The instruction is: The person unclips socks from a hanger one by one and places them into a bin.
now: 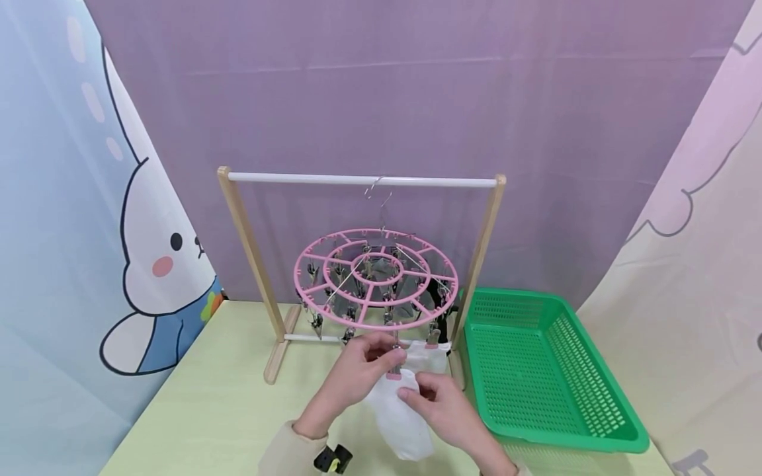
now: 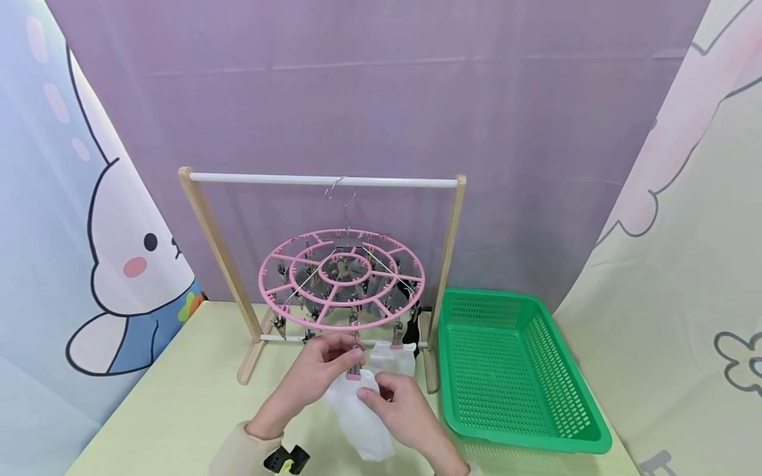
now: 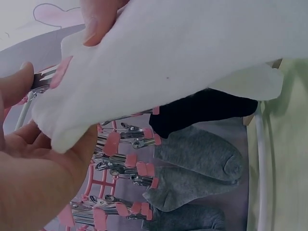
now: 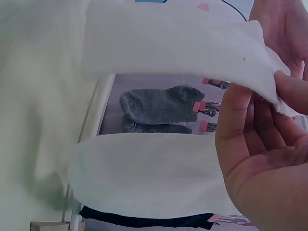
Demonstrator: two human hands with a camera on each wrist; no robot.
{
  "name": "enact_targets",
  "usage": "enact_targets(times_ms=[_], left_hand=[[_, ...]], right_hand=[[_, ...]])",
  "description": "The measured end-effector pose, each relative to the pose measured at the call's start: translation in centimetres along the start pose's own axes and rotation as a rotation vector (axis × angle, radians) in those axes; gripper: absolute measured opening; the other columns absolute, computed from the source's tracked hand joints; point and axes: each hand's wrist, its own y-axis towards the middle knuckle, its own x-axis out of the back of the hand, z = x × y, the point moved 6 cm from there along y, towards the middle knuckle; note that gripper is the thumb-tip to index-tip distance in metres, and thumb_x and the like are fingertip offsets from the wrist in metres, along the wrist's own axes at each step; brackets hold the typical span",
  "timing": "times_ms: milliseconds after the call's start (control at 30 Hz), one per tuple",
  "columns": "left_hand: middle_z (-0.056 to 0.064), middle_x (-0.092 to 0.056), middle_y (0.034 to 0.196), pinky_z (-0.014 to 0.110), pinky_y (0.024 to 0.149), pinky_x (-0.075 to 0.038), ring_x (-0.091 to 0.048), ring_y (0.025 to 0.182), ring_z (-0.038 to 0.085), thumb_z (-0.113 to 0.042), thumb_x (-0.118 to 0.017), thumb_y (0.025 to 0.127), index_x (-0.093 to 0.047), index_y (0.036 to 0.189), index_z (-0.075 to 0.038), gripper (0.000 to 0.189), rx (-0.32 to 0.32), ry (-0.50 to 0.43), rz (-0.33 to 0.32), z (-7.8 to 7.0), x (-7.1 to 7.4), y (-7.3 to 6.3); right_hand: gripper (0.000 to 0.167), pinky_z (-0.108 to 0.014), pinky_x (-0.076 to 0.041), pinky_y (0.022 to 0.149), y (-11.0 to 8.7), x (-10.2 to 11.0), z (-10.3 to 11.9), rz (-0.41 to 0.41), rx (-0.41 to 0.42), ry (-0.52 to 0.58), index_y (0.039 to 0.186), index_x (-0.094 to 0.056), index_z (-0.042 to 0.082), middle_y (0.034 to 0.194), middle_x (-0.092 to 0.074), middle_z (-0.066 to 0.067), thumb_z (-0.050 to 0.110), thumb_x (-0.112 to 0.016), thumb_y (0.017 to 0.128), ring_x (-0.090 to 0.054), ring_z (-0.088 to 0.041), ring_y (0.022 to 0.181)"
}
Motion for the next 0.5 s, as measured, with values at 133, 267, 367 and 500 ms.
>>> enact_targets(times_ms=[133, 267, 367, 500], left_hand=[[0.006, -0.068, 0.095, 0.027, 0.071, -0.057, -0.067, 0.079, 0.016, -0.023, -0.067, 0.1, -0.069, 0.111, -0.001, 0.025, -0.003, -0.01, -0.013, -0.15, -0.11, -0.06], [0.007, -0.066, 0.094, 0.028, 0.071, -0.058, -0.064, 0.079, 0.015, -0.021, -0.067, 0.1, -0.068, 0.108, -0.002, 0.021, -0.028, -0.005, -0.028, -0.23, -0.23, -0.11], [0.004, -0.065, 0.091, 0.026, 0.07, -0.056, -0.061, 0.076, 0.013, -0.022, -0.067, 0.1, -0.067, 0.103, -0.004, 0.018, -0.06, 0.026, -0.036, -0.36, -0.29, -0.15], [-0.001, -0.059, 0.083, 0.024, 0.066, -0.05, -0.054, 0.07, 0.01, -0.023, -0.065, 0.101, -0.064, 0.092, -0.008, 0.017, -0.102, 0.079, -0.059, -0.71, -0.21, -0.27]], right_hand=[[0.044, -0.018, -0.027, 0.052, 0.06, -0.08, 0.14, 0.018, -0.006, -0.014, 0.067, -0.043, 0.01, 0.06, -0.034, 0.01, 0.025, -0.068, 0.099, -0.031, 0.0, 0.055], [0.038, -0.018, -0.029, 0.051, 0.17, -0.32, 0.16, 0.051, -0.01, -0.005, 0.07, -0.052, 0.008, 0.061, -0.039, 0.01, 0.025, -0.066, 0.1, -0.033, 0.0, 0.055], [0.032, -0.017, -0.031, 0.051, 0.22, -0.48, 0.2, 0.058, -0.004, -0.003, 0.074, -0.059, 0.008, 0.062, -0.042, 0.01, 0.024, -0.066, 0.1, -0.036, 0.0, 0.056], [0.033, -0.016, -0.029, 0.051, 0.09, -0.61, 0.36, 0.049, 0.012, -0.016, 0.072, -0.056, 0.009, 0.061, -0.039, 0.011, 0.023, -0.067, 0.099, -0.034, 0.001, 0.055]])
